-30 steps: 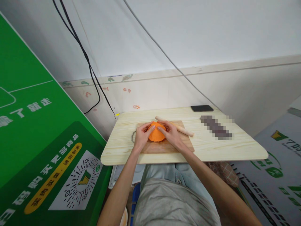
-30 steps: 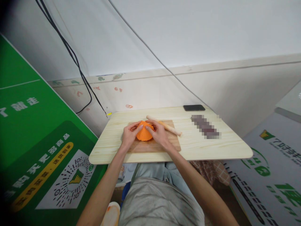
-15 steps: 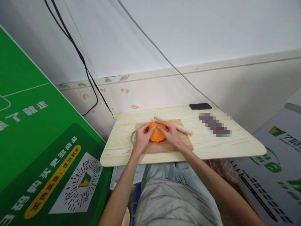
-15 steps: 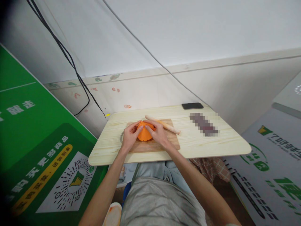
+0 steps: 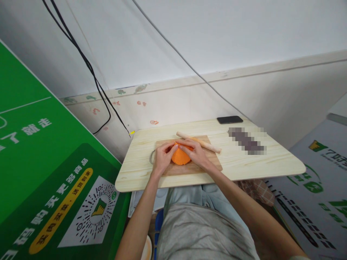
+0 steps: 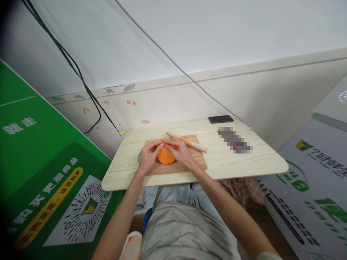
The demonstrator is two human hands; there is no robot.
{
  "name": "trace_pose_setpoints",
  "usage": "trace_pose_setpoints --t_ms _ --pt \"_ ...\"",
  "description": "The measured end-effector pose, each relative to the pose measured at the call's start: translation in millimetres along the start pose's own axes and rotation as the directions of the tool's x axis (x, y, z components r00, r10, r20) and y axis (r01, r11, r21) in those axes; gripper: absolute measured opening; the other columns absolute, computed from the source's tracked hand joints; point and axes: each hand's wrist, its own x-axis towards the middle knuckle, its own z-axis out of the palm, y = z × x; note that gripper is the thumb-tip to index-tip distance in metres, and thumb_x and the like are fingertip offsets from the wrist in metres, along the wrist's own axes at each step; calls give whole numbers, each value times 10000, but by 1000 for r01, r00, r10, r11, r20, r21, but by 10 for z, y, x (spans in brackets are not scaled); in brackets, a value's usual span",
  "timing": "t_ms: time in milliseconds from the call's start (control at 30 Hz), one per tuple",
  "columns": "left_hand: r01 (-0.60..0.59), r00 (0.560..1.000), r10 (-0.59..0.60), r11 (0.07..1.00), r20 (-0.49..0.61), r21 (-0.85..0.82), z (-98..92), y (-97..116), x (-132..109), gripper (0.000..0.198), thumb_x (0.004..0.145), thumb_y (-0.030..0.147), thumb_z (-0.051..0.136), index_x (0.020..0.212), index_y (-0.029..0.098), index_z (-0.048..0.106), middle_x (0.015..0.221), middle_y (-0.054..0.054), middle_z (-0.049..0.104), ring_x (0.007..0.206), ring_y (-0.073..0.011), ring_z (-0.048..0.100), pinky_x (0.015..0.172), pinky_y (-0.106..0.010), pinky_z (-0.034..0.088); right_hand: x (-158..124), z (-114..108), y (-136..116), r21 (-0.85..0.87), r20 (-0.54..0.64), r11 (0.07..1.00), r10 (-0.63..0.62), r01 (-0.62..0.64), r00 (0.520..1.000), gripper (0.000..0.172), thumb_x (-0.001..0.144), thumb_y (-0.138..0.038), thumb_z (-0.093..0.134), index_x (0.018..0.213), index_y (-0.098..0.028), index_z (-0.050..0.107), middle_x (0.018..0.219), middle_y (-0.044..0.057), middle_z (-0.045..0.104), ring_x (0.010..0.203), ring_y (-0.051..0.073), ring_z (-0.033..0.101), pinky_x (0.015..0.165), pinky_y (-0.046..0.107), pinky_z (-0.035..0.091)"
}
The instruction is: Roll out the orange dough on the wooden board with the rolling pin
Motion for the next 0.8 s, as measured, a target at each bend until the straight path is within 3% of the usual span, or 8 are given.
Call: trace_pose_setpoints --t_ms 200,400,533,633,800 --pt "-30 999 27 995 36 96 -37 -6 -6 314 955 490 727 990 208 861 1004 -90 841 875 -245 753 854 -372 602 -16 -3 -5 -5 10 1000 2 -2 1000 287 1001 -471 719 1223 -331 833 1283 64 807 1287 317 705 1201 591 483" --pt "72 997 -73 997 -38 -15 -28 -42 16 369 859 546 800 883 181 844 860 -78 820 763 -226 719 714 -329 578 1 28 -11 24 -80 999 45 -43 996 423 952 -445 775 1351 -303 765 1460 67 721 1373 292 652 1221 516 485" --pt "133 990 -135 990 -43 -51 -15 -20 9 392 861 561 807 950 181 837 856 -71 809 739 -219 721 676 -313 572 16 31 22 -10 -73 995 97 -98 993 283 949 -424 769 1175 -265 831 1255 91 813 1175 308 749 1111 529 567" --pt "114 993 -115 993 -11 -42 -5 -5 3 374 908 534 771 1072 203 827 978 -75 826 836 -230 760 739 -310 594 18 28 24 -9 -25 997 71 -71 997 264 959 -416 752 1172 -286 837 1242 78 819 1181 317 750 1112 532 569" --pt "94 995 -91 994 -49 56 2 -40 23 334 923 508 727 845 192 800 797 -51 783 722 -203 701 663 -282 533 11 36 28 0 -69 997 75 -75 995 373 961 -394 738 1316 -290 778 1406 80 751 1287 296 704 1166 515 538"
